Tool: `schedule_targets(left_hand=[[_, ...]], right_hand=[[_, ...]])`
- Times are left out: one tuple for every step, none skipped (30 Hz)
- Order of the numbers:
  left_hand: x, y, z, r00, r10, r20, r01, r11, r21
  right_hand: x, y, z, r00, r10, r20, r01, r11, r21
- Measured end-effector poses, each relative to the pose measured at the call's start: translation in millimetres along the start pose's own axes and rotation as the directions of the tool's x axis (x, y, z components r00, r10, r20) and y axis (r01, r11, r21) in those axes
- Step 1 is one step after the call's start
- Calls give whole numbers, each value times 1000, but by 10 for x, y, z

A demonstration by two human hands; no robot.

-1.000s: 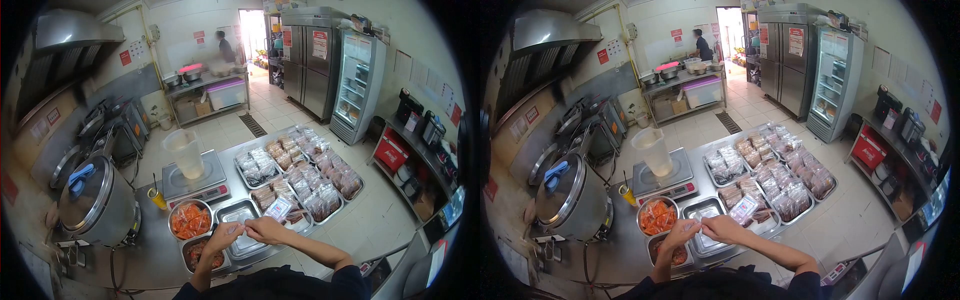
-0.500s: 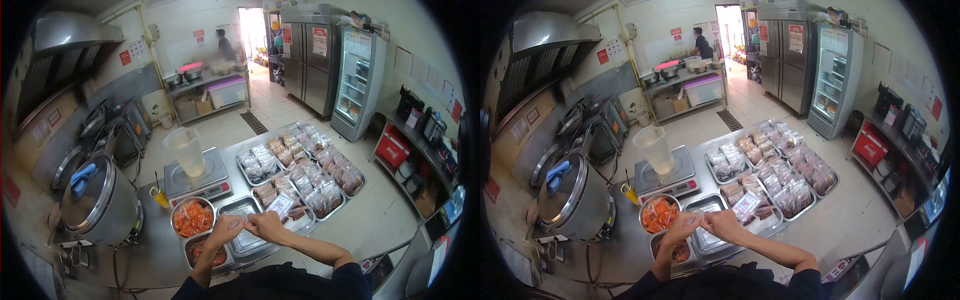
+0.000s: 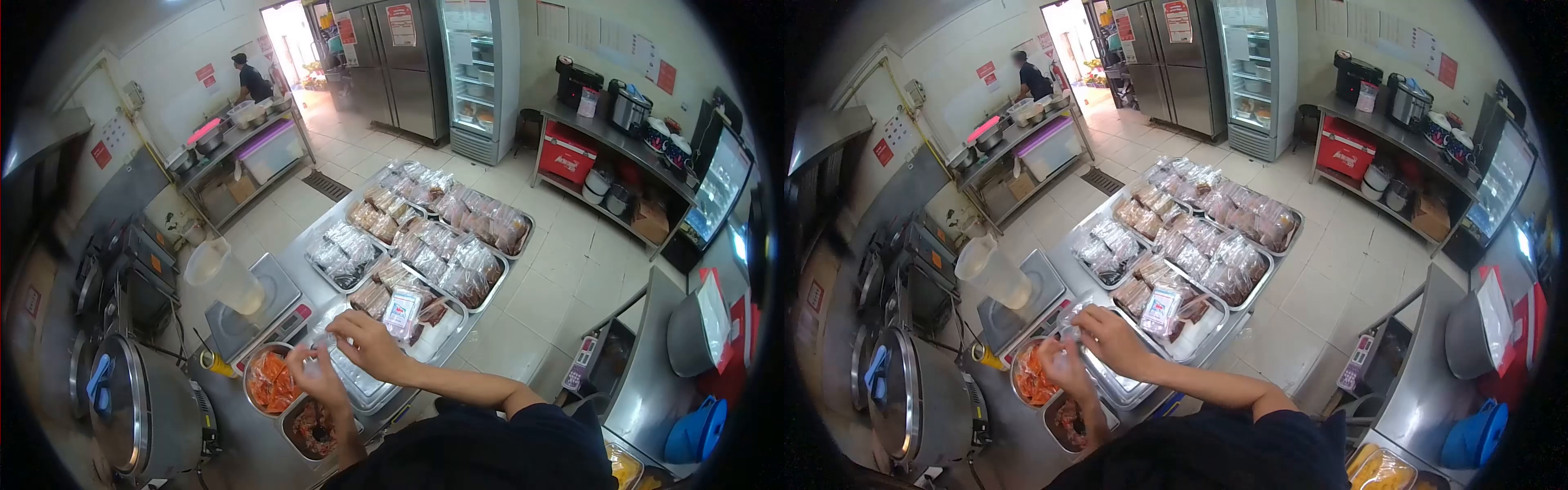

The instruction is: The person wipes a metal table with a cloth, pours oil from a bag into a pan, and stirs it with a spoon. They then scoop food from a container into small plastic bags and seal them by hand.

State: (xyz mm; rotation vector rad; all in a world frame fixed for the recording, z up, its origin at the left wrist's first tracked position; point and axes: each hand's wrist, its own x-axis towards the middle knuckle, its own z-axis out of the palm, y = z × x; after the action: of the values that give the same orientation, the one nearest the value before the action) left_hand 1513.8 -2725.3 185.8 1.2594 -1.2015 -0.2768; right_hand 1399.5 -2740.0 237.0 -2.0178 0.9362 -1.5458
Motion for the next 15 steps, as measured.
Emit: schedule_targets(left_hand=[[7, 41, 17, 979, 91, -184, -85, 995, 42], [3, 70, 23, 916, 183, -358, -157, 982, 101], [-14, 84, 27, 913, 182, -366, -154, 983, 103], [-36, 96, 25, 943, 174, -283, -157, 984, 82], [-53, 111, 23, 965, 167, -201, -158, 986, 62], [-63, 149, 22, 970, 123, -208, -125, 992, 5], [-38, 152, 21, 965, 123, -231, -122, 992, 15], [-2, 149, 18, 945, 128, -300, -125, 992, 29], [21, 144, 0, 921, 133, -367, -126, 991, 44], [35, 139, -32, 913, 133, -386, -122, 991, 54], [47, 134, -62, 937, 117, -330, -122, 993, 7], [51, 129, -88, 958, 102, -269, -117, 992, -41], [60, 89, -133, 954, 101, -282, -116, 993, -36], [80, 22, -194, 960, 153, -236, -150, 988, 31], [120, 38, -230, 962, 203, -183, -188, 978, 95]], right_hand=[[31, -29, 14, 997, -80, -13, 80, 996, -34], [28, -57, 46, 986, -162, -30, 161, 987, -17], [28, -88, 69, 986, -166, -23, 165, 986, -13], [30, -122, 94, 983, -183, -1, 183, 983, -9], [35, -142, 123, 979, -203, 22, 203, 979, -3], [36, -129, 151, 975, -223, 12, 223, 975, -15], [32, -139, 171, 971, -236, 27, 236, 972, 1], [20, -151, 183, 970, -240, 31, 239, 971, 17], [7, -161, 187, 970, -242, 35, 241, 970, 33], [-2, -169, 185, 966, -247, 71, 245, 969, 28], [8, -189, 191, 963, -256, 83, 253, 967, 41], [18, -216, 190, 964, -256, 73, 253, 966, 45], [30, -241, 185, 965, -255, 62, 253, 966, 47], [50, -259, 178, 960, -275, 57, 273, 961, 50], [53, -251, 175, 958, -282, 58, 279, 959, 56]])
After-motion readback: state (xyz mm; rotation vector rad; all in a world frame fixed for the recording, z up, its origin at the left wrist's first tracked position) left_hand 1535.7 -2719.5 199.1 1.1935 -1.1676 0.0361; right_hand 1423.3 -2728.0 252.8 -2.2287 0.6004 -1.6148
